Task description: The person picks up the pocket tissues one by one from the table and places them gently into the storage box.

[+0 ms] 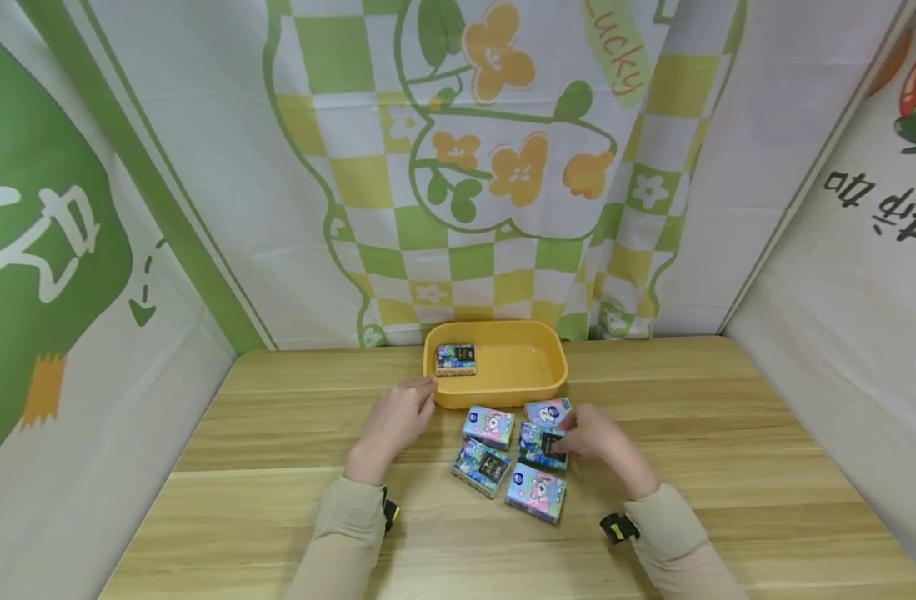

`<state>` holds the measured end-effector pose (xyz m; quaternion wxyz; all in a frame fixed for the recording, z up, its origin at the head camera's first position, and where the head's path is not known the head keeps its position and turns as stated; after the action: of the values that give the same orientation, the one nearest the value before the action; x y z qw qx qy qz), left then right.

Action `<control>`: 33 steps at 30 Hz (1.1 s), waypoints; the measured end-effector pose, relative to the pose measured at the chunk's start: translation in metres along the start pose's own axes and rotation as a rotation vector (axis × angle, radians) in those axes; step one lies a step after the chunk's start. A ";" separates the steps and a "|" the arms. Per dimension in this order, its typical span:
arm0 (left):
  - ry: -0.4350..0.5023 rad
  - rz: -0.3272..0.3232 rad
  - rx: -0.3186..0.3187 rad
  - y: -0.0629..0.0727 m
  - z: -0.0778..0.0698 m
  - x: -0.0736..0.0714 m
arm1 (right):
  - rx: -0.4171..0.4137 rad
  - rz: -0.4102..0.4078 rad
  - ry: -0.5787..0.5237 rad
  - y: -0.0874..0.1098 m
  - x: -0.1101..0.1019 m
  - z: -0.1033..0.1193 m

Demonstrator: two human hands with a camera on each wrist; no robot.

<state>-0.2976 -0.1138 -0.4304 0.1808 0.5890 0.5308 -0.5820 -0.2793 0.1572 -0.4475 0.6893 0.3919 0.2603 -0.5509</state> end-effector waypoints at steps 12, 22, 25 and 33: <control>0.008 -0.006 -0.004 0.000 0.001 0.001 | 0.023 -0.006 0.014 -0.001 -0.006 -0.002; 0.007 -0.002 -0.005 0.000 0.001 0.001 | 0.037 -0.002 -0.024 0.002 -0.016 0.004; 0.007 0.003 -0.006 0.000 0.001 0.001 | 0.042 -0.004 -0.026 0.002 -0.018 0.005; 0.018 0.002 -0.012 0.001 0.001 0.000 | 0.063 -0.006 -0.041 0.001 -0.024 0.007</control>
<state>-0.2974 -0.1143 -0.4313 0.1802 0.5936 0.5352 -0.5733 -0.2847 0.1646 -0.4243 0.6804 0.4010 0.2298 -0.5688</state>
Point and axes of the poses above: each hand's wrist, its own y-axis away from the middle knuckle, its own x-axis out of the palm, z = x × y, the point moved 7 cm from there along -y, towards the middle knuckle, and after that the axes turned 5 degrees about x, right-handed, at the moved point
